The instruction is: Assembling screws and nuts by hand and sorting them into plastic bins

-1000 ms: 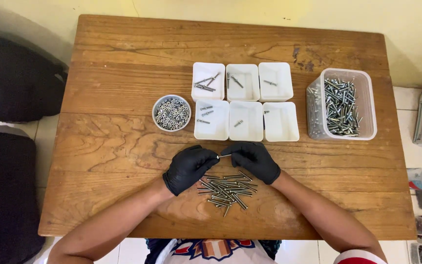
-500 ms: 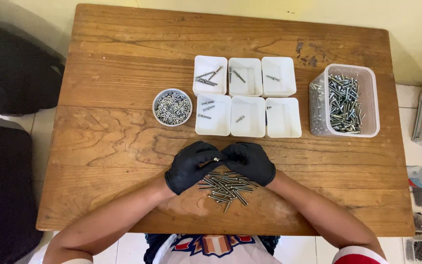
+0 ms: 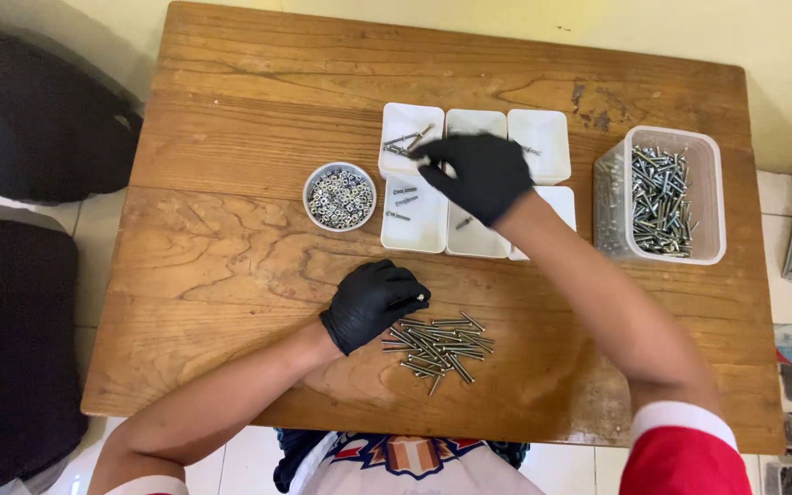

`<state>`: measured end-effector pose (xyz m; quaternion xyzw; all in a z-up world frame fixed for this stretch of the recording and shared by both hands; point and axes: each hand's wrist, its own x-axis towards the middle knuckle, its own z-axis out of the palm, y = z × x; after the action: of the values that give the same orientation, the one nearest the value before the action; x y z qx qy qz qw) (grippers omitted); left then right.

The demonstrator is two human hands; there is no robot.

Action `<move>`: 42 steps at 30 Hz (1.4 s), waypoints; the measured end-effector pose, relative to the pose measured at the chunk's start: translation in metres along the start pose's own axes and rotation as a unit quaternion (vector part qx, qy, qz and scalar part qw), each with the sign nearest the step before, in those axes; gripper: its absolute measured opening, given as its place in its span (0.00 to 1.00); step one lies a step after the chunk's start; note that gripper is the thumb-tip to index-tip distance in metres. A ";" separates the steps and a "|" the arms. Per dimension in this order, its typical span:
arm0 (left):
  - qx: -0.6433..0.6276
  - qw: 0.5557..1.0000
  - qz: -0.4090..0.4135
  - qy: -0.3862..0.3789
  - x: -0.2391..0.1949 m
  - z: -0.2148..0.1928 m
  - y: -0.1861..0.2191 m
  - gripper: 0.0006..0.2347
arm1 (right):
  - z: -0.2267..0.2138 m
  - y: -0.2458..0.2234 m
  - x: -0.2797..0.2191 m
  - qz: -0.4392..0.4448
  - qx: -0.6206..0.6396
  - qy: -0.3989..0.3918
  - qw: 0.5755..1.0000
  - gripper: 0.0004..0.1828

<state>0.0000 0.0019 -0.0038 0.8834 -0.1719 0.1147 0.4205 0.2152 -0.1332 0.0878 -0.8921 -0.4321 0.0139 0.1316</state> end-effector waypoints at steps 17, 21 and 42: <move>-0.007 0.999 -0.039 0.000 0.002 -0.001 -0.008 0.05 | 0.040 0.013 0.055 -0.023 -0.046 -0.011 0.999 0.12; -0.039 0.998 -0.041 -0.026 0.001 -0.001 -0.016 0.04 | -0.025 -0.037 -0.020 0.042 0.154 -0.042 0.986 0.17; 0.090 0.996 -0.006 0.001 0.002 0.000 -0.001 0.05 | 0.078 -0.026 -0.158 -0.057 0.135 0.024 0.989 0.18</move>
<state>0.0027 0.0019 -0.0037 0.9185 -0.1549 0.1282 0.3405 0.0857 -0.2231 0.0048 -0.8402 -0.4728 0.0436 0.2619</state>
